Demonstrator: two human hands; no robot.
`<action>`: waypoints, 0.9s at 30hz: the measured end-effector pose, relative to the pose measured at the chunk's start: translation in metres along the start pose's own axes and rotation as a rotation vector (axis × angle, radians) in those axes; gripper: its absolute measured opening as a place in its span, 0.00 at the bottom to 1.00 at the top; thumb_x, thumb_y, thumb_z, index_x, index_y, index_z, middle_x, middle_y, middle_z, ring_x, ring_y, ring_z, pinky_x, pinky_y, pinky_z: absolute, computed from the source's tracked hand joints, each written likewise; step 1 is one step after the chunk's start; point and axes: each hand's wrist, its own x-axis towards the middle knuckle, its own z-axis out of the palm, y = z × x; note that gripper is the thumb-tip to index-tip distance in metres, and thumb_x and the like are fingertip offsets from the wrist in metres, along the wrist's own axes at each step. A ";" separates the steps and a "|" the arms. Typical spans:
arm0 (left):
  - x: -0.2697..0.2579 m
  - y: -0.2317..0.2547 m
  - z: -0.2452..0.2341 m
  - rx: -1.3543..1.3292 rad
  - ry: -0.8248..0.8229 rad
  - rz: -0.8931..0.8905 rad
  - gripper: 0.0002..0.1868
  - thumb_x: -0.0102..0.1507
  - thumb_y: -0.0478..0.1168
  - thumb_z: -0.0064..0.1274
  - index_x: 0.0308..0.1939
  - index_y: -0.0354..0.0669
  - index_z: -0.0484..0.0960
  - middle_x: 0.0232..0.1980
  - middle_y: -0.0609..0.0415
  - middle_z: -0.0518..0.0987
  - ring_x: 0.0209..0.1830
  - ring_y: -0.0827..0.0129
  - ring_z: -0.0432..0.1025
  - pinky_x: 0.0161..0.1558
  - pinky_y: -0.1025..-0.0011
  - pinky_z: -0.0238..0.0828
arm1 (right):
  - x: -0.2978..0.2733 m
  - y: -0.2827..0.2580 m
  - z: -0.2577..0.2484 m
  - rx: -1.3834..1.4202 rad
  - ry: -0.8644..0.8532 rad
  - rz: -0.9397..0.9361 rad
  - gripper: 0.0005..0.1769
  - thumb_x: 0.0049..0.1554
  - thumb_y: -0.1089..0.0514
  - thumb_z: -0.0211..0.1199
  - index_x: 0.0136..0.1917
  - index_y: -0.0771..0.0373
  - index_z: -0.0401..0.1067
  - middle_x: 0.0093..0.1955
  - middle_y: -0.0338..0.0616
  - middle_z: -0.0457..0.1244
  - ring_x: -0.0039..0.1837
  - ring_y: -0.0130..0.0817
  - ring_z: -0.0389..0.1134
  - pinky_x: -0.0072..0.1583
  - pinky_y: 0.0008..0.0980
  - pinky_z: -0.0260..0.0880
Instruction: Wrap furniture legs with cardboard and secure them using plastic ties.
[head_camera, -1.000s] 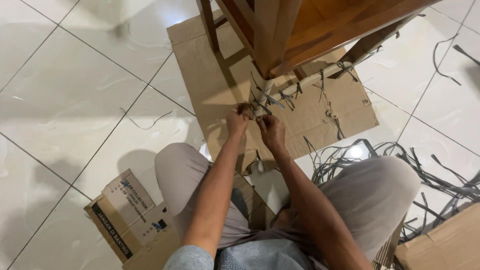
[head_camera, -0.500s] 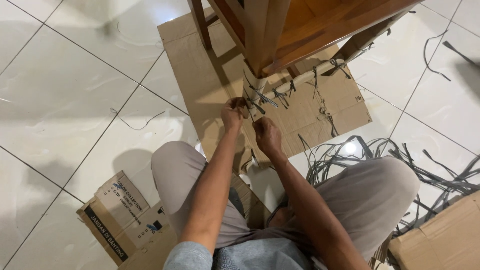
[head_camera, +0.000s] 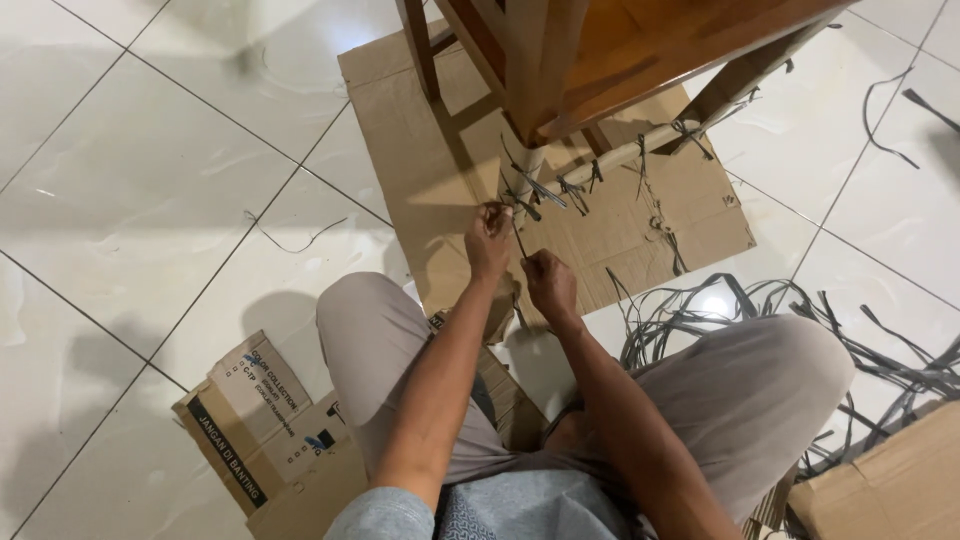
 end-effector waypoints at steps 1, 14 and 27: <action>0.001 -0.001 -0.001 0.041 0.006 0.032 0.20 0.69 0.53 0.57 0.49 0.37 0.78 0.40 0.43 0.79 0.43 0.50 0.76 0.44 0.51 0.75 | 0.001 0.008 0.003 -0.032 -0.012 0.005 0.12 0.62 0.48 0.65 0.46 0.58 0.74 0.40 0.55 0.68 0.47 0.62 0.71 0.46 0.59 0.69; -0.053 0.054 0.022 0.256 -0.105 0.267 0.11 0.69 0.49 0.57 0.41 0.48 0.80 0.36 0.50 0.84 0.38 0.55 0.81 0.41 0.56 0.80 | -0.018 0.122 0.017 -0.227 -0.240 0.156 0.12 0.59 0.48 0.62 0.53 0.48 0.81 0.46 0.51 0.73 0.53 0.59 0.74 0.53 0.55 0.75; -0.090 -0.003 0.112 0.509 -0.803 0.325 0.07 0.63 0.49 0.57 0.40 0.56 0.84 0.38 0.55 0.83 0.40 0.57 0.81 0.43 0.58 0.80 | -0.069 0.156 -0.056 -0.080 -0.188 0.382 0.15 0.60 0.47 0.61 0.56 0.51 0.81 0.52 0.54 0.72 0.60 0.60 0.71 0.61 0.57 0.71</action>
